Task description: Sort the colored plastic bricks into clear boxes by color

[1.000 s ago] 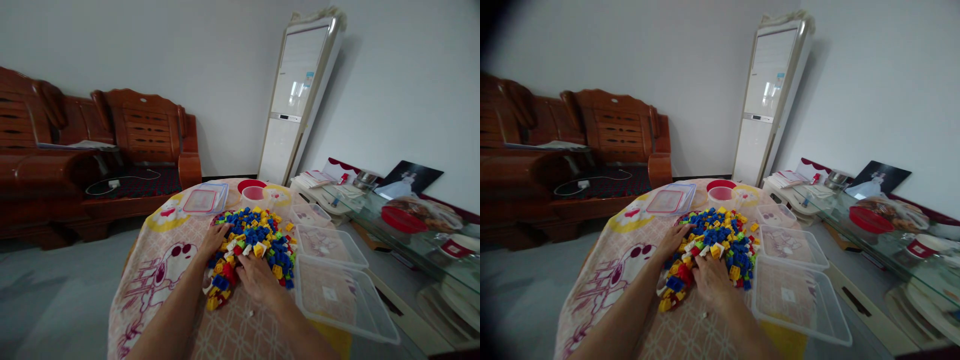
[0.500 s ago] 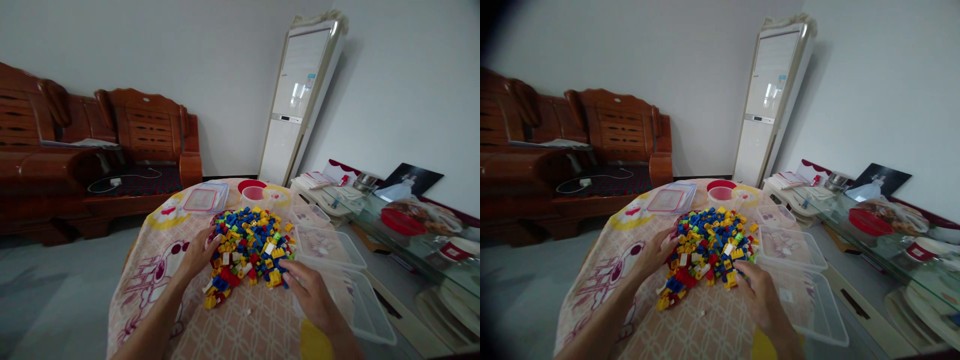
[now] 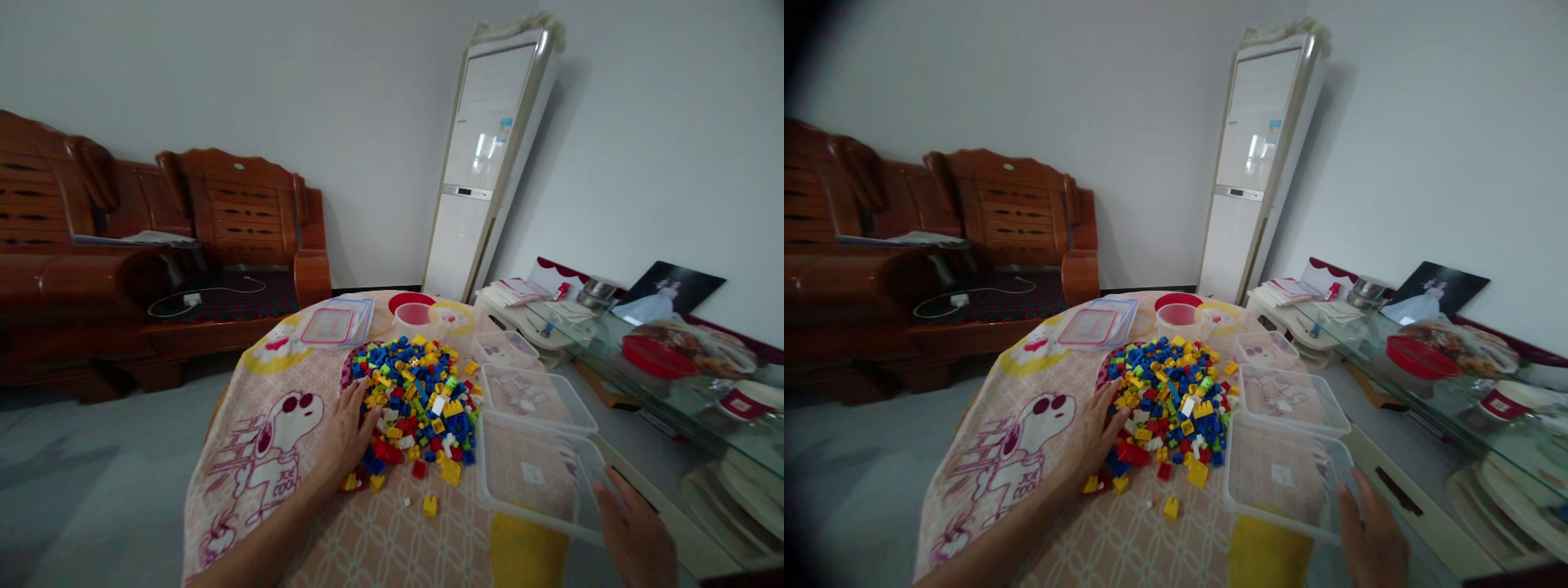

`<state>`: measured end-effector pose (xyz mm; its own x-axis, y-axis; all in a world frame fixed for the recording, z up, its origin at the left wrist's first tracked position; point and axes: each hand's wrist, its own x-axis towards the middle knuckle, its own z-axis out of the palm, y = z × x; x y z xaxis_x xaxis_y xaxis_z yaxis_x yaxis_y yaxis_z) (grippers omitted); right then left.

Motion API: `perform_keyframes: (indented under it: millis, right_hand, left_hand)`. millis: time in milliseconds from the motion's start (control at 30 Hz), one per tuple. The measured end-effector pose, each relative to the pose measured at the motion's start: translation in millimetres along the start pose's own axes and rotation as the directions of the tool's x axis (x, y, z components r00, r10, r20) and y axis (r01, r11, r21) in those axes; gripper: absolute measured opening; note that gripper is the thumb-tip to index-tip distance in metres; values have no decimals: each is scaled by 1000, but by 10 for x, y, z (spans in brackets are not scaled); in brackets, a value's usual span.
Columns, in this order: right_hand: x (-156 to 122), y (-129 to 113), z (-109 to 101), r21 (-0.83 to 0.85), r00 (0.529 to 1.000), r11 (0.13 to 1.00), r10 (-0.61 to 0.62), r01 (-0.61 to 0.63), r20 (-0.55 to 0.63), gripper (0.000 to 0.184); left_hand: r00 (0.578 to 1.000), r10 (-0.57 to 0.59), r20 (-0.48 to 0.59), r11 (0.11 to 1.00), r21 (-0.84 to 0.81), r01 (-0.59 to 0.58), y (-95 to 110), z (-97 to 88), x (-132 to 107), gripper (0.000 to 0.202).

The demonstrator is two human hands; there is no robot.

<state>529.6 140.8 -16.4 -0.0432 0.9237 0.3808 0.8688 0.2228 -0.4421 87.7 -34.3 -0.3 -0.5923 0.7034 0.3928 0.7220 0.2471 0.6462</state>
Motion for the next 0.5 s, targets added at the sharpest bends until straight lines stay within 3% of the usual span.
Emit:
perform_keyframes:
  millis: [300,400,500]
  right_hand:
    - [26,-194,52,-18,999,999,-45,45,5,62]
    - [-23,-288,35,-35,991,992,-124,122,-53,65]
    - [-172,-588,-37,8,949,966,-252,258,-192,63]
  left_hand:
    - [994,-5,-108,995,-99,-6,146,187,212,53]
    - [994,-6,-111,990,-142,-10,125,102,218,53]
    - [996,19,-85,990,-140,-31,151,-66,165,48]
